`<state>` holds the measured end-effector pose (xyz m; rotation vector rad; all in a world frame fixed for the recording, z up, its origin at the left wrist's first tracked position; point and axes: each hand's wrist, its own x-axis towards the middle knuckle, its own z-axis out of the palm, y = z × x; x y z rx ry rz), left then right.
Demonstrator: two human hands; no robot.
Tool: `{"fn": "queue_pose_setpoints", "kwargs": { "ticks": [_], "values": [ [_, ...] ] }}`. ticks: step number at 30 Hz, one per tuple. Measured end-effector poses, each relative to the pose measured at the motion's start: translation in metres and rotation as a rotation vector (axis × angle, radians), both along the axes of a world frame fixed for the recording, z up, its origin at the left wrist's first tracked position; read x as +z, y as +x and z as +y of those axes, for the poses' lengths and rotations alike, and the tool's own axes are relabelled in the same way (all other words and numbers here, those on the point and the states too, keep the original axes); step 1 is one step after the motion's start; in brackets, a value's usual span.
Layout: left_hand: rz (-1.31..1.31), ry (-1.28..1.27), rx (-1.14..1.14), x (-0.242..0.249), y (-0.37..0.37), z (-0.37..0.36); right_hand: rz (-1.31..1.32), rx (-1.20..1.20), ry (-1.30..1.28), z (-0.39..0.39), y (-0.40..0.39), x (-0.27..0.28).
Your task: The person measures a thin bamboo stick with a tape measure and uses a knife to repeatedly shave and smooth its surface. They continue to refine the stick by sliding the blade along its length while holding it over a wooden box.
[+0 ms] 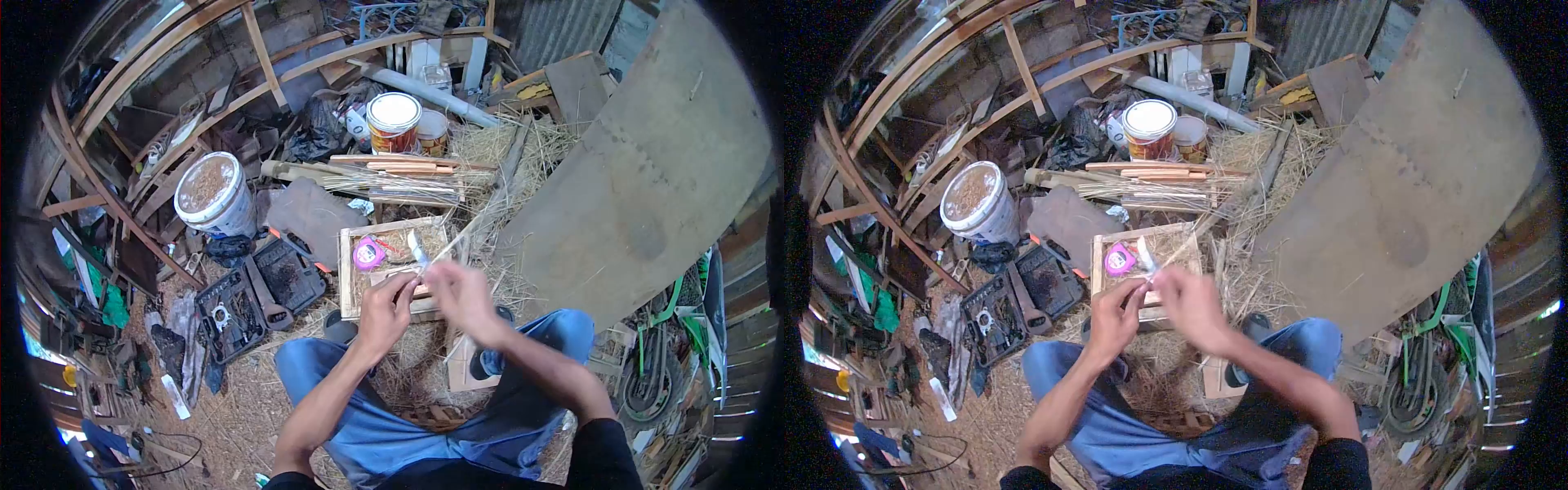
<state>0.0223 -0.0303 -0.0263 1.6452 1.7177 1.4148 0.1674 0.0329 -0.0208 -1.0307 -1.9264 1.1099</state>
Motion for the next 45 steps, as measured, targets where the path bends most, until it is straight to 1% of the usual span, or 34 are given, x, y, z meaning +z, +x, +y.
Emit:
{"fn": "queue_pose_setpoints", "kwargs": {
  "ticks": [3,4,6,7,8,9,10,12,13,14,16,17,19,20,21,23,24,25,27,28,29,31,32,33,35,36,38,40,41,43,44,45],
  "values": [
    [0.025,-0.007,0.007,0.009,-0.006,-0.002,0.144,-0.098,-0.022,0.022,0.009,0.016],
    [0.032,0.013,0.009,0.003,-0.008,-0.001,0.143,-0.095,-0.017,0.025,0.010,0.016],
    [0.024,0.018,-0.012,-0.001,-0.007,0.000,0.256,-0.086,-0.344,0.028,0.012,0.016],
    [0.015,0.019,-0.034,-0.002,-0.006,0.000,0.260,-0.092,-0.344,0.028,0.012,0.017],
    [0.017,0.017,-0.043,-0.001,-0.006,0.000,0.365,-0.051,-0.452,0.028,0.011,0.020],
    [0.010,-0.076,-0.038,0.000,-0.005,-0.001,0.470,-0.009,-0.557,0.030,0.012,0.023],
    [0.004,-0.168,-0.031,0.001,-0.006,-0.001,0.473,-0.015,-0.555,0.033,0.013,0.024],
    [0.001,-0.186,-0.040,0.005,-0.008,-0.004,0.517,-0.072,-0.485,0.040,0.014,0.023],
    [-0.006,-0.208,-0.044,0.006,-0.008,-0.006,0.518,-0.076,-0.483,0.042,0.016,0.023],
    [-0.006,-0.207,-0.046,0.004,-0.009,-0.006,0.475,-0.105,-0.428,0.043,0.017,0.022],
    [0.017,-0.045,-0.026,0.001,-0.011,-0.005,0.379,-0.179,-0.329,0.043,0.018,0.024],
    [0.018,-0.047,-0.023,0.001,-0.011,-0.006,0.379,-0.177,-0.332,0.038,0.016,0.018],
    [0.038,-0.052,-0.037,0.007,-0.007,-0.005,0.103,-0.153,0.136,0.023,0.008,0.005],
    [0.036,-0.049,-0.034,0.005,-0.007,-0.004,0.018,-0.143,0.133,0.015,0.004,0.005],
    [0.035,-0.018,-0.028,0.003,-0.006,-0.003,0.020,-0.143,0.134,0.018,0.006,0.009],
    [0.041,-0.001,-0.023,0.002,-0.008,-0.005,0.152,-0.192,0.061,0.030,0.010,0.015],
    [0.043,-0.010,-0.015,0.010,-0.006,-0.006,0.206,-0.243,-0.028,0.034,0.011,0.020],
    [0.041,-0.013,-0.007,0.014,-0.005,-0.005,0.205,-0.241,-0.028,0.028,0.008,0.007],
    [0.054,0.011,-0.004,0.004,-0.002,0.000,0.103,-0.102,0.260,0.009,-0.003,-0.027],
    [0.079,0.028,-0.006,0.003,-0.001,0.003,0.087,-0.048,0.251,-0.002,-0.008,-0.011],
    [0.082,0.029,-0.009,0.003,-0.001,0.004,0.089,-0.051,0.252,0.001,-0.005,-0.001],
    [0.041,0.033,0.038,0.008,-0.003,0.002,0.089,-0.195,0.103,0.018,0.002,0.015],
    [0.044,0.028,0.041,0.007,-0.007,0.001,0.118,-0.237,-0.028,0.025,0.007,0.028],
    [0.071,0.048,0.033,0.005,-0.008,0.002,0.115,-0.233,-0.025,0.024,0.005,0.021],
    [0.086,0.073,0.022,0.001,-0.006,0.005,0.091,-0.190,0.147,0.016,0.003,-0.001],
    [0.077,0.037,0.027,0.000,-0.004,0.006,-0.037,-0.123,0.193,0.007,-0.001,-0.001],
    [0.079,-0.002,0.032,0.001,-0.005,0.007,-0.011,-0.151,0.169,0.012,-0.002,0.008],
    [0.096,0.041,0.035,0.005,-0.006,0.005,0.021,-0.179,0.130,0.010,-0.007,0.008],
    [0.096,0.037,0.035,0.004,-0.007,0.003,-0.011,-0.157,0.141,0.007,-0.008,0.006],
    [0.118,0.004,0.040,0.001,-0.004,0.006,-0.088,-0.108,0.184,0.006,-0.005,0.005],
    [0.119,0.011,0.041,0.001,-0.004,0.008,-0.026,-0.090,0.291,0.006,-0.008,-0.009],
    [0.123,0.051,0.032,0.001,-0.005,0.009,-0.019,-0.092,0.293,0.010,-0.007,-0.003]
  ]
}}
